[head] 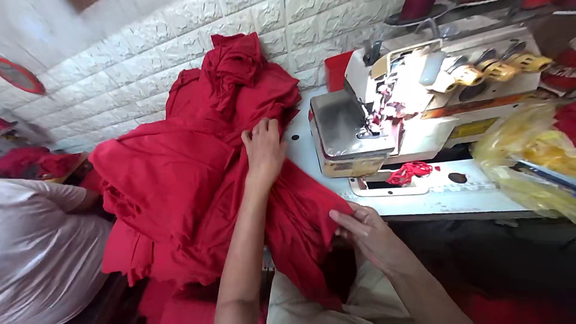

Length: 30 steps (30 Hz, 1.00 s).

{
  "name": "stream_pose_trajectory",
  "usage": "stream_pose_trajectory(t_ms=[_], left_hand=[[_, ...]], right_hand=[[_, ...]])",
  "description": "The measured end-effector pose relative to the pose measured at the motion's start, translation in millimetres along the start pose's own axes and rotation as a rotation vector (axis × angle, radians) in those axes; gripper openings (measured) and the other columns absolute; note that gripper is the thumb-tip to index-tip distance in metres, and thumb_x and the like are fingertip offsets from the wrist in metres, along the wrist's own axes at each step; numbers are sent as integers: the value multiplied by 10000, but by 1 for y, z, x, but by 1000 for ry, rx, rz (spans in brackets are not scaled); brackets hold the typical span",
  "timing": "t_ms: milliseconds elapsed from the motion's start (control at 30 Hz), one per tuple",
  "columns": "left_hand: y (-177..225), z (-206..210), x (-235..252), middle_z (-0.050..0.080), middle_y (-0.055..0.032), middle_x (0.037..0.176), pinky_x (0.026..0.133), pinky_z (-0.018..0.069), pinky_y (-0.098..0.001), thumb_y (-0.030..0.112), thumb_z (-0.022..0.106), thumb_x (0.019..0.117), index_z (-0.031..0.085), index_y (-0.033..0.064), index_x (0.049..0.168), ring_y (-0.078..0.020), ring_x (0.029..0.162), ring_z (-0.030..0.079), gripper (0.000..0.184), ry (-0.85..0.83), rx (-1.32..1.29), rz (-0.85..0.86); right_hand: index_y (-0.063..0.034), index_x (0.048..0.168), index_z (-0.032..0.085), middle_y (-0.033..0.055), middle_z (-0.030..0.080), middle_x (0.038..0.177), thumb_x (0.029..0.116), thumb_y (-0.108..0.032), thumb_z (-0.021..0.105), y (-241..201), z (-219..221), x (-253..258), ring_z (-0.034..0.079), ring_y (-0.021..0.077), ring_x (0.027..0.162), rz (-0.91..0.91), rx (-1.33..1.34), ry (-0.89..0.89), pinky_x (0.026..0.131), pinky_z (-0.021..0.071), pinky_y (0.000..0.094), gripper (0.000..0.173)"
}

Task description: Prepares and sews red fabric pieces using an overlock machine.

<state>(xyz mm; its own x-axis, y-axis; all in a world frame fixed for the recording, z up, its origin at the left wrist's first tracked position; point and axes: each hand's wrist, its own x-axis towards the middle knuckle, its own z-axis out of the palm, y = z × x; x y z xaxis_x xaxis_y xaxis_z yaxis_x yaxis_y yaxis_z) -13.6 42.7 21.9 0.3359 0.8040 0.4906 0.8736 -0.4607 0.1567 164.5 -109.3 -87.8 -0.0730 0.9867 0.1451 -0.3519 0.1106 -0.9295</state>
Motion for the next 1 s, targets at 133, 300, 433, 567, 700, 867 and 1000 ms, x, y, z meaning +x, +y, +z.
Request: stream_pose_trajectory(t_ms=[133, 300, 433, 567, 700, 867, 1000], left_hand=[[20, -5, -51, 689, -108, 1001, 870, 465, -541, 317, 602, 1027, 713, 46, 979, -277, 956, 651, 296, 140, -209, 88], [37, -9, -113, 644, -25, 793, 699, 492, -333, 461, 707, 912, 683, 44, 823, -103, 743, 604, 427, -277, -679, 50], [35, 6, -132, 676, -13, 846, 607, 443, -164, 135, 751, 906, 725, -29, 943, 11, 663, 528, 170, -136, -1030, -54], [38, 16, -138, 693, -23, 917, 777, 578, -254, 19, 680, 910, 655, 16, 992, -70, 829, 669, 85, 176, -1084, -228], [37, 27, -137, 628, -12, 730, 728, 461, -403, 162, 696, 771, 646, 80, 831, -150, 714, 603, 113, 400, -410, -243], [16, 12, -129, 639, 73, 690, 578, 515, -180, -41, 656, 840, 644, 95, 848, 7, 611, 598, 137, 324, -1028, -383], [6, 14, -128, 732, -26, 898, 753, 594, -251, -111, 627, 868, 700, 57, 1044, -77, 787, 696, 254, -85, -1702, -459]], right_hand=[[-60, 1055, 738, -30, 757, 942, 957, -84, 657, 0, -1, 2, 713, 40, 867, -115, -151, -159, 804, 603, 222, 130], [-85, 1055, 729, -56, 718, 923, 1002, -373, 617, 1, 6, 16, 654, -25, 848, -305, -546, -28, 791, 557, 211, 313], [-114, 903, 744, -47, 689, 820, 1006, -453, 589, 0, 17, 24, 619, 1, 800, -457, -783, 168, 795, 501, 267, 387], [-55, 830, 679, 47, 644, 747, 987, -368, 649, -2, 26, 22, 586, 131, 736, -692, -951, 289, 824, 423, 371, 351], [-58, 847, 637, 49, 620, 626, 817, -174, 678, -11, 41, 8, 569, 195, 551, -741, -1257, 292, 595, 427, 366, 127], [-25, 943, 648, 35, 541, 595, 778, -109, 727, -2, 20, 4, 531, 196, 512, -363, -1086, 276, 504, 435, 393, 200], [-88, 1029, 643, -39, 684, 849, 919, 6, 574, 13, -4, 13, 650, 19, 750, -257, -239, 62, 693, 561, 186, 160]])
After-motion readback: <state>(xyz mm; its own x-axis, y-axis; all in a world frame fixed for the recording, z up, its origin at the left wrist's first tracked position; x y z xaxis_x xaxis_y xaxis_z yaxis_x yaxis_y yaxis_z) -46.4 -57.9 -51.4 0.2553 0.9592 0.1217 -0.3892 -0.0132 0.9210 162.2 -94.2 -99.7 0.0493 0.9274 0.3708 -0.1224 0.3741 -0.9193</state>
